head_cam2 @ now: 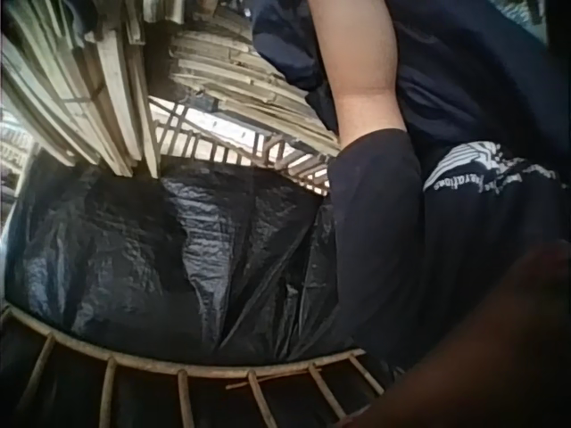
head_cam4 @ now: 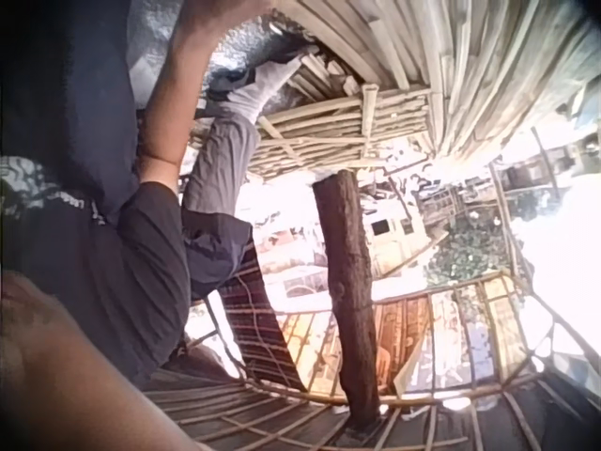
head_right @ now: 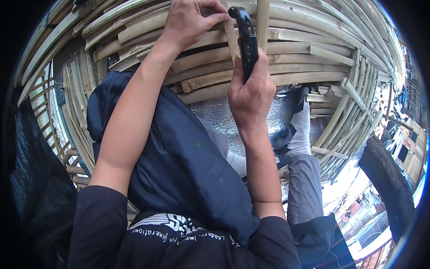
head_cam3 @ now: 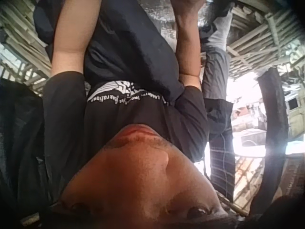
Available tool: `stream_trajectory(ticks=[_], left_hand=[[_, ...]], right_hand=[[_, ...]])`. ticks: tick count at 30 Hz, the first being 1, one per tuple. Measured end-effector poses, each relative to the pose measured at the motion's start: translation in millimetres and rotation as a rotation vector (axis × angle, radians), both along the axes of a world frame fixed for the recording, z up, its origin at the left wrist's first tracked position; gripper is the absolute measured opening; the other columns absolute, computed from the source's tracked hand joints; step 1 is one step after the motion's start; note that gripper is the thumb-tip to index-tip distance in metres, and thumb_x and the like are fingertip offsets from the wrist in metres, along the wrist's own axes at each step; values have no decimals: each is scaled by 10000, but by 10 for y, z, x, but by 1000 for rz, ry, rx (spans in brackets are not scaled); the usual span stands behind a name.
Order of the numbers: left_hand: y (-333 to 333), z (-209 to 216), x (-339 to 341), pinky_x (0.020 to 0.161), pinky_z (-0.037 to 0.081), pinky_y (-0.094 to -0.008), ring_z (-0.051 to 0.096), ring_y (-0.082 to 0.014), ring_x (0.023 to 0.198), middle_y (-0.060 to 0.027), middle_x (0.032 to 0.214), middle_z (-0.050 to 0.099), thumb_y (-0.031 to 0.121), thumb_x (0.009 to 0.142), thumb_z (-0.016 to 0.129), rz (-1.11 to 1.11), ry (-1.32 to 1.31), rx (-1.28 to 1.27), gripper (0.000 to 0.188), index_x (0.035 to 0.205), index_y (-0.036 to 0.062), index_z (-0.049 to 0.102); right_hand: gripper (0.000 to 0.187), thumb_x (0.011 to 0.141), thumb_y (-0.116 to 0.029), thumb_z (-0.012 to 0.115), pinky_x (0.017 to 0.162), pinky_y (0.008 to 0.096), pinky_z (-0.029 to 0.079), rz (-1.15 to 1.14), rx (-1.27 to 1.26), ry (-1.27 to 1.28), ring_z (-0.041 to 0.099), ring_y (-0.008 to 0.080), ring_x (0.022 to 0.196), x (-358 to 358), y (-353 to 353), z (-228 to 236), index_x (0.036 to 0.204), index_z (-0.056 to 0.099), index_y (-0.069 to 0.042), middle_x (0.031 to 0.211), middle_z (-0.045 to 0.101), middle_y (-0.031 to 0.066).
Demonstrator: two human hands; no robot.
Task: The person weaves thin bamboo slats into a larger structure by hand, using a small hammer to tap them into place and aligning them between other vertical and horizontal bamboo pieces.
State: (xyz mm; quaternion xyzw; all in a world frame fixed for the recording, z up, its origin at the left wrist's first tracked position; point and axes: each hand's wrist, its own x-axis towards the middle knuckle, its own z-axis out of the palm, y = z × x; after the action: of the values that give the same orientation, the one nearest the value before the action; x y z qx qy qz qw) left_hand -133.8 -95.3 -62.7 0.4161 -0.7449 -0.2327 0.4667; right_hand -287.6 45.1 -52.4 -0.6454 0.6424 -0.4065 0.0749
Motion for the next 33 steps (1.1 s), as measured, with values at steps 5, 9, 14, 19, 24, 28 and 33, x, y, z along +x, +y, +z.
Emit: stream_trajectory(ticks=[5, 9, 14, 19, 24, 28, 33], left_hand=[[-18, 19, -8, 759, 526, -401, 668, -265, 838, -78, 814, 713, 142, 732, 828, -27, 54, 63, 115, 761, 52, 764], [-28, -17, 19, 751, 524, -403, 666, -277, 830, -85, 813, 713, 149, 734, 832, -4, 33, -15, 126, 769, 50, 763], [1, 7, -14, 764, 530, -398, 670, -279, 834, -94, 824, 720, 140, 734, 830, 6, 23, 58, 119, 775, 50, 764], [70, 32, 11, 755, 545, -386, 679, -268, 824, -101, 810, 724, 131, 741, 821, -3, 59, 48, 98, 774, 55, 769], [7, -4, 6, 746, 543, -385, 678, -262, 807, -97, 809, 726, 143, 745, 820, 6, 32, 94, 103, 760, 55, 769], [-22, -7, -42, 747, 547, -380, 679, -257, 795, -93, 811, 728, 142, 742, 824, 11, 10, -11, 103, 761, 57, 771], [33, -13, 2, 762, 544, -396, 683, -260, 816, -78, 810, 729, 139, 752, 824, 2, 32, 70, 95, 761, 59, 773]], right_hand=[[322, 989, -126, 656, 641, 452, 529, 1, -35, -10, 698, 404, 742, 38, -50, 40, 1269, 550, -6, 866, 683, 220], [369, 984, -126, 662, 603, 449, 521, 81, 38, 139, 694, 392, 709, -11, -106, 57, 1313, 535, -18, 866, 686, 206], [349, 995, -145, 657, 650, 428, 545, 7, -17, 9, 708, 390, 730, 11, -3, -26, 1289, 545, 6, 895, 696, 216], [324, 994, -136, 653, 636, 429, 535, 5, -46, 2, 704, 396, 734, 12, -25, 21, 1267, 546, 3, 843, 685, 221], [305, 984, -126, 671, 606, 395, 538, 57, -12, 167, 717, 357, 706, -27, -137, 64, 1241, 561, -3, 828, 683, 184], [318, 986, -139, 670, 641, 421, 538, 8, -10, 6, 698, 375, 718, 0, -16, 42, 1248, 562, 7, 843, 683, 201], [304, 990, -136, 661, 622, 439, 526, -3, -28, 6, 696, 393, 711, 59, -21, 88, 1240, 557, 2, 844, 688, 208]])
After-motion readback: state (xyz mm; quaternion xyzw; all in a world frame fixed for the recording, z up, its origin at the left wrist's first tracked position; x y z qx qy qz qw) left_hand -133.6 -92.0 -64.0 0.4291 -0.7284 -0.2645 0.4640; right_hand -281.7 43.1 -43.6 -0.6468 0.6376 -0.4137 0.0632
